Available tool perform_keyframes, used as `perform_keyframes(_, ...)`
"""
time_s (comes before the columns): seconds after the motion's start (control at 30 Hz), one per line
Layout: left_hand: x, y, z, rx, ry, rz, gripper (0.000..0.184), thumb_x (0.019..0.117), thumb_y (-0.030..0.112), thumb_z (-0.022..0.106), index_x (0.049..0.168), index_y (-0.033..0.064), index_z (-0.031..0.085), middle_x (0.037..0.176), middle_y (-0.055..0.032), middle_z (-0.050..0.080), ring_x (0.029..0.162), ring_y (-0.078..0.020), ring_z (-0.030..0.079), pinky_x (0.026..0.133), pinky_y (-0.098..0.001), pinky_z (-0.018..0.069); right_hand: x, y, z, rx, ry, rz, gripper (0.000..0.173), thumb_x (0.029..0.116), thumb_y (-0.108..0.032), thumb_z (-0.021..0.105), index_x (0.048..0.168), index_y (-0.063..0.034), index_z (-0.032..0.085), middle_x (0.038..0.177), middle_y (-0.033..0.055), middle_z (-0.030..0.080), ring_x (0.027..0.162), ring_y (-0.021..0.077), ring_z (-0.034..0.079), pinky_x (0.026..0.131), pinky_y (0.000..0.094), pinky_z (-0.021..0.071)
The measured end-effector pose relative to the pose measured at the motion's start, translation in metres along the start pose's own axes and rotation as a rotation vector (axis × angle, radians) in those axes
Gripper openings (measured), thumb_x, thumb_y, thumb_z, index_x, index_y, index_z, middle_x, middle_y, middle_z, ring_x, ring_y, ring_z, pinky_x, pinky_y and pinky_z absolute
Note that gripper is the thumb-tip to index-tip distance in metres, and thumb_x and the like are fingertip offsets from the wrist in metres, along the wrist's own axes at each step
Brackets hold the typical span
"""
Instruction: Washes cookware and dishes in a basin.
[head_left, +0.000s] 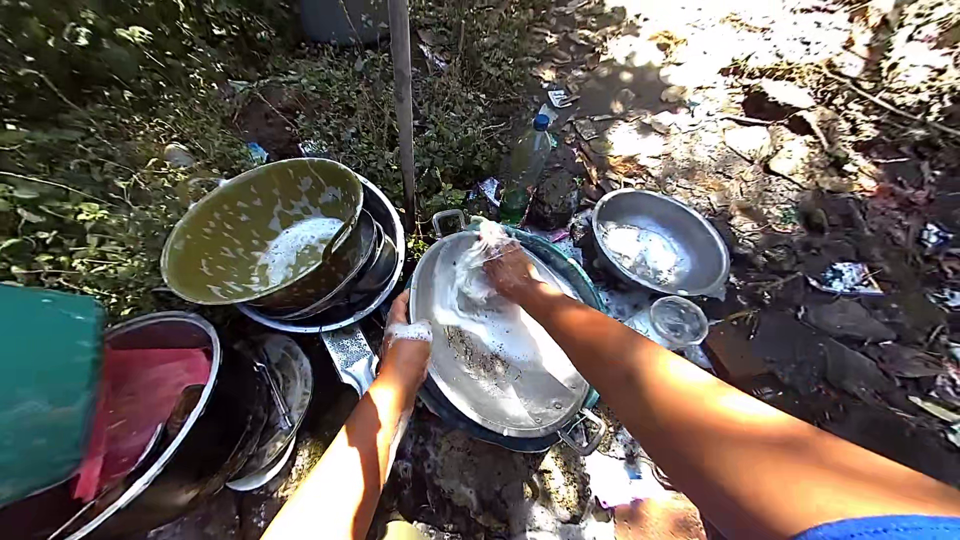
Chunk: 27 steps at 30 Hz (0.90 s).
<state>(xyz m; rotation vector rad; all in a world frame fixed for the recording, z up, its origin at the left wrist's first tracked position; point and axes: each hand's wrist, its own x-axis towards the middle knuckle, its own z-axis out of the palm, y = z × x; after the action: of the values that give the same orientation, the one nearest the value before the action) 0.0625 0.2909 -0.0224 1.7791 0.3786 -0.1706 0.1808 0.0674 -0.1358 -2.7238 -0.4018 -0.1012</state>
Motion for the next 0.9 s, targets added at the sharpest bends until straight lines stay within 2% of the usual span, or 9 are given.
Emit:
perform_keyframes(0.07,-0.002,-0.001,0.004,-0.046,-0.004,0.042,0.063,0.0924,-0.002,0.052,0.154,0.0085,0.041,0.147,-0.0144,0.053,0.128,-0.0177,0.058,0.104,-0.0364,0.0516,-0.026,0.02,-0.003,-0.075,-0.113,0.124,0.058,0.1074,-0.019,0.041,0.16,-0.0003,0.028,0.171,0.0183,0.017,0.158,0.0362,0.015,0.127,0.0569,0.0155)
perform_keyframes(0.13,-0.006,-0.004,0.007,-0.07,-0.028,0.069,0.069,0.0923,-0.002,0.051,0.158,0.0093,0.035,0.154,-0.0135,0.047,0.135,-0.0172,0.052,0.11,-0.0358,0.047,-0.046,0.034,0.0,-0.138,-0.209,0.246,0.056,0.1063,-0.024,0.042,0.157,-0.0004,0.037,0.169,0.0208,0.022,0.157,0.0374,0.016,0.127,0.0576,0.0149)
perform_keyframes(0.23,-0.013,-0.001,0.016,-0.071,-0.041,0.078,0.072,0.0943,-0.001,0.049,0.162,0.011,0.027,0.16,-0.0144,0.039,0.141,-0.0197,0.046,0.114,-0.0377,0.0425,-0.042,0.012,-0.006,-0.054,-0.275,0.396,0.064,0.1082,-0.035,0.04,0.159,0.0019,0.029,0.167,0.0281,0.018,0.157,0.0419,0.011,0.126,0.0601,0.0106)
perform_keyframes(0.3,-0.017,0.001,0.018,-0.081,-0.036,0.099,0.07,0.0965,0.0,0.05,0.162,0.0109,0.026,0.158,-0.0139,0.042,0.139,-0.0179,0.049,0.113,-0.0353,0.0437,-0.025,-0.015,0.005,0.152,-0.173,0.341,0.066,0.1102,-0.032,0.037,0.16,0.0068,0.019,0.168,0.0298,0.009,0.158,0.0419,0.007,0.128,0.0543,0.0106)
perform_keyframes(0.43,-0.019,-0.004,0.015,-0.13,0.029,0.137,0.065,0.0976,-0.001,0.049,0.159,0.0074,0.032,0.157,-0.0141,0.045,0.139,-0.0161,0.049,0.114,-0.0331,0.0423,-0.002,-0.106,0.004,0.786,0.073,0.056,0.058,0.1094,-0.02,0.034,0.157,0.0118,0.024,0.168,0.0288,0.015,0.158,0.0357,0.013,0.129,0.0452,0.014)
perform_keyframes(0.57,-0.026,-0.005,0.004,-0.164,0.12,0.239,0.058,0.1002,0.004,0.053,0.156,0.0037,0.038,0.149,-0.0143,0.053,0.133,-0.0138,0.054,0.112,-0.0304,0.0439,-0.044,-0.165,-0.047,1.104,-0.091,-0.16,0.051,0.1076,-0.016,0.04,0.154,0.0055,0.038,0.165,0.0176,0.034,0.153,0.0196,0.032,0.126,0.0362,0.0272)
perform_keyframes(0.67,-0.034,0.007,-0.005,-0.141,0.158,0.3,0.062,0.0952,0.002,0.058,0.155,0.0037,0.04,0.142,-0.0152,0.059,0.127,-0.0152,0.059,0.108,-0.0329,0.0471,-0.085,-0.168,-0.071,1.268,-0.194,-0.101,0.052,0.1055,-0.018,0.042,0.154,0.0016,0.041,0.158,0.0142,0.045,0.142,0.0123,0.046,0.118,0.0308,0.038)
perform_keyframes(0.77,-0.048,0.032,-0.021,-0.066,0.102,0.265,0.07,0.0954,0.01,0.056,0.161,0.0199,0.033,0.151,-0.0084,0.052,0.131,-0.0147,0.055,0.107,-0.0362,0.0476,-0.124,-0.17,-0.09,1.289,-0.247,-0.092,0.049,0.1062,-0.021,0.042,0.145,0.0089,0.047,0.144,0.0173,0.055,0.127,0.0077,0.054,0.108,0.025,0.0449)
perform_keyframes(0.9,-0.057,0.039,-0.022,0.026,0.13,0.384,0.075,0.0928,0.012,0.056,0.162,0.0194,0.03,0.156,-0.0074,0.048,0.137,-0.0138,0.049,0.111,-0.0345,0.0433,-0.161,-0.166,-0.093,0.928,-0.333,-0.28,0.073,0.1044,-0.046,0.049,0.153,0.0078,0.038,0.156,0.0274,0.043,0.148,0.026,0.041,0.122,0.0376,0.0325)
